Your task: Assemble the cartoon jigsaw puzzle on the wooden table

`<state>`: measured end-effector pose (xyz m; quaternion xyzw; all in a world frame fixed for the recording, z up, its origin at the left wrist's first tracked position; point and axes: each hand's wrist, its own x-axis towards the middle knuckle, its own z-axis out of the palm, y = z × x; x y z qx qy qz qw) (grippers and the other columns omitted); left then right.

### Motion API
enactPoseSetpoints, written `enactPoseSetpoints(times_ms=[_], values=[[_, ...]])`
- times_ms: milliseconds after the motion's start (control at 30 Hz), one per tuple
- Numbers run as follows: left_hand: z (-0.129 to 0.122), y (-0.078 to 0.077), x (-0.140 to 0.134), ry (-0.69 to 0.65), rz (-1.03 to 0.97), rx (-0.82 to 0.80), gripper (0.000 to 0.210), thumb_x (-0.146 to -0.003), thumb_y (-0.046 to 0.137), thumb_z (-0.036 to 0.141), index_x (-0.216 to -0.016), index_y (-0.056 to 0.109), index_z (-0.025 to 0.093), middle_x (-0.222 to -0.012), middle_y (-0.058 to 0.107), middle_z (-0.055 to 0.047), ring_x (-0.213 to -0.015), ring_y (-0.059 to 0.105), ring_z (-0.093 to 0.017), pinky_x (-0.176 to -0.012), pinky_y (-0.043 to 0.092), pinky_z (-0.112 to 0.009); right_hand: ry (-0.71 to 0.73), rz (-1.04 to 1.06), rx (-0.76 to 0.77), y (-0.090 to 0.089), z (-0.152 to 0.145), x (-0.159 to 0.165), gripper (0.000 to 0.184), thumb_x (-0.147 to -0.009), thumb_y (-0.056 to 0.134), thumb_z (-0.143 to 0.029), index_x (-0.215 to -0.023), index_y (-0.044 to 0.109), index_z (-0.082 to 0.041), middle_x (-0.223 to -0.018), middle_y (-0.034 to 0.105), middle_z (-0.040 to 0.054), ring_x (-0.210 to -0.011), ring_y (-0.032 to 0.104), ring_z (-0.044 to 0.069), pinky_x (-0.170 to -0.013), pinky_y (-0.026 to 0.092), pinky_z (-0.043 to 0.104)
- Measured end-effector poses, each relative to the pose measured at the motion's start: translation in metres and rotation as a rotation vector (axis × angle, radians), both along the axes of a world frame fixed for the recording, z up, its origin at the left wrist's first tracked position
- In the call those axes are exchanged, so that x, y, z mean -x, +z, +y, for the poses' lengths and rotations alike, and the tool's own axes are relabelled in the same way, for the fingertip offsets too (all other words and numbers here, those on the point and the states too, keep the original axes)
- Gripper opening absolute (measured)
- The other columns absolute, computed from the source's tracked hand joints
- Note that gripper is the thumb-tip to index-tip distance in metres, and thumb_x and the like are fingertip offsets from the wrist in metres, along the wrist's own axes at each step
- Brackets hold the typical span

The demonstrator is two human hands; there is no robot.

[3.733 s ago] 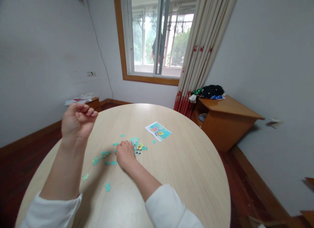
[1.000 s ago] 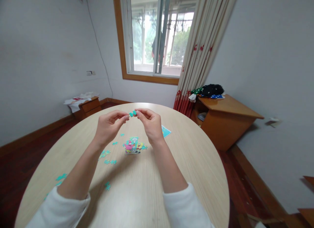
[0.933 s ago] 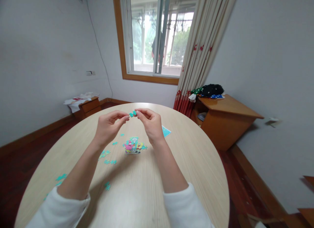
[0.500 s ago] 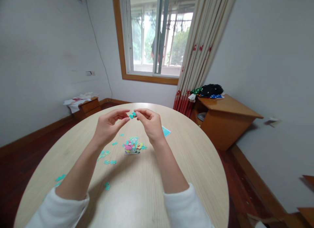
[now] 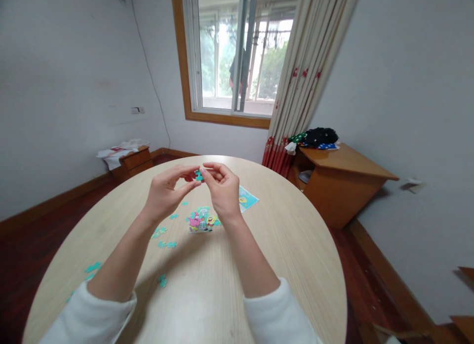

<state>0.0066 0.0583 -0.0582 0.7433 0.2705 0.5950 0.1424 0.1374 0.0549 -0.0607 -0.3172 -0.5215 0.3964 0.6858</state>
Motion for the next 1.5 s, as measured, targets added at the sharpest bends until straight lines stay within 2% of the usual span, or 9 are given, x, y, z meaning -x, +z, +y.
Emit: enactPoseSetpoints(times_ms=[200,467,700,867,1033,1167,1333,1500], values=[[0.002,0.0,0.001,0.028,-0.09,0.009,0.024,-0.075,0.068,0.027,-0.097,0.07,0.019,-0.084,0.069,-0.006,-0.07,0.058,-0.013,-0.069,0.05,-0.029,0.012,-0.009,-0.03,0.001,-0.002,0.003,0.03,-0.062,0.075,-0.037,-0.084,0.065,-0.02,-0.084,0.07,0.0039,-0.084,0.065,0.018,-0.076,0.053,0.032],[0.002,-0.001,0.001,0.041,-0.179,0.058,0.027,-0.071,0.071,0.03,-0.095,0.07,0.018,-0.086,0.07,-0.007,-0.073,0.061,-0.015,-0.072,0.05,-0.03,0.041,-0.003,-0.038,0.001,-0.003,0.004,0.031,-0.061,0.075,-0.036,-0.087,0.067,-0.021,-0.091,0.071,0.0044,-0.09,0.065,0.019,-0.08,0.054,0.034],[0.003,0.0,0.0,0.017,-0.247,0.086,0.026,-0.069,0.073,0.03,-0.091,0.07,0.016,-0.084,0.07,-0.007,-0.074,0.063,-0.015,-0.072,0.052,-0.03,0.036,-0.011,-0.079,0.002,-0.005,0.007,0.027,-0.065,0.073,-0.036,-0.088,0.069,-0.022,-0.09,0.071,0.0041,-0.086,0.065,0.018,-0.08,0.054,0.035],[-0.003,0.006,-0.002,-0.046,-0.248,0.136,0.024,-0.07,0.072,0.03,-0.09,0.07,0.017,-0.087,0.07,-0.007,-0.077,0.064,-0.016,-0.073,0.053,-0.029,0.009,-0.034,-0.098,0.005,-0.01,0.007,0.024,-0.067,0.071,-0.037,-0.086,0.07,-0.022,-0.086,0.07,0.0033,-0.08,0.065,0.017,-0.08,0.054,0.037],[-0.009,0.012,-0.005,-0.041,-0.281,0.166,0.02,-0.072,0.07,0.032,-0.084,0.069,0.016,-0.082,0.069,-0.005,-0.075,0.064,-0.015,-0.07,0.053,-0.027,-0.029,-0.058,-0.157,0.006,-0.014,0.008,0.017,-0.071,0.069,-0.034,-0.083,0.07,-0.022,-0.084,0.069,0.0031,-0.08,0.064,0.017,-0.08,0.053,0.036],[-0.009,0.012,-0.004,-0.008,-0.247,0.038,0.014,-0.075,0.068,0.03,-0.075,0.067,0.016,-0.076,0.068,-0.004,-0.074,0.063,-0.014,-0.068,0.052,-0.026,-0.101,-0.128,-0.239,0.007,-0.018,0.008,0.013,-0.075,0.064,-0.032,-0.082,0.07,-0.022,-0.084,0.069,0.0032,-0.083,0.064,0.017,-0.08,0.053,0.035],[-0.01,0.011,-0.001,0.117,-0.145,-0.27,0.005,-0.079,0.064,0.022,-0.079,0.067,0.018,-0.079,0.067,-0.003,-0.078,0.062,-0.013,-0.072,0.051,-0.027,-0.226,-0.226,-0.357,0.012,-0.025,0.008,0.012,-0.079,0.06,-0.027,-0.084,0.07,-0.022,-0.09,0.067,0.0043,-0.086,0.062,0.016,-0.073,0.053,0.031],[-0.017,0.015,0.001,0.308,-0.044,-0.489,0.006,-0.082,0.061,0.021,-0.081,0.066,0.019,-0.081,0.068,-0.002,-0.076,0.063,-0.012,-0.07,0.052,-0.025,-0.189,-0.267,-0.359,0.016,-0.032,0.008,0.015,-0.083,0.057,-0.027,-0.089,0.071,-0.023,-0.088,0.068,0.0036,-0.082,0.062,0.015,-0.07,0.054,0.03]])
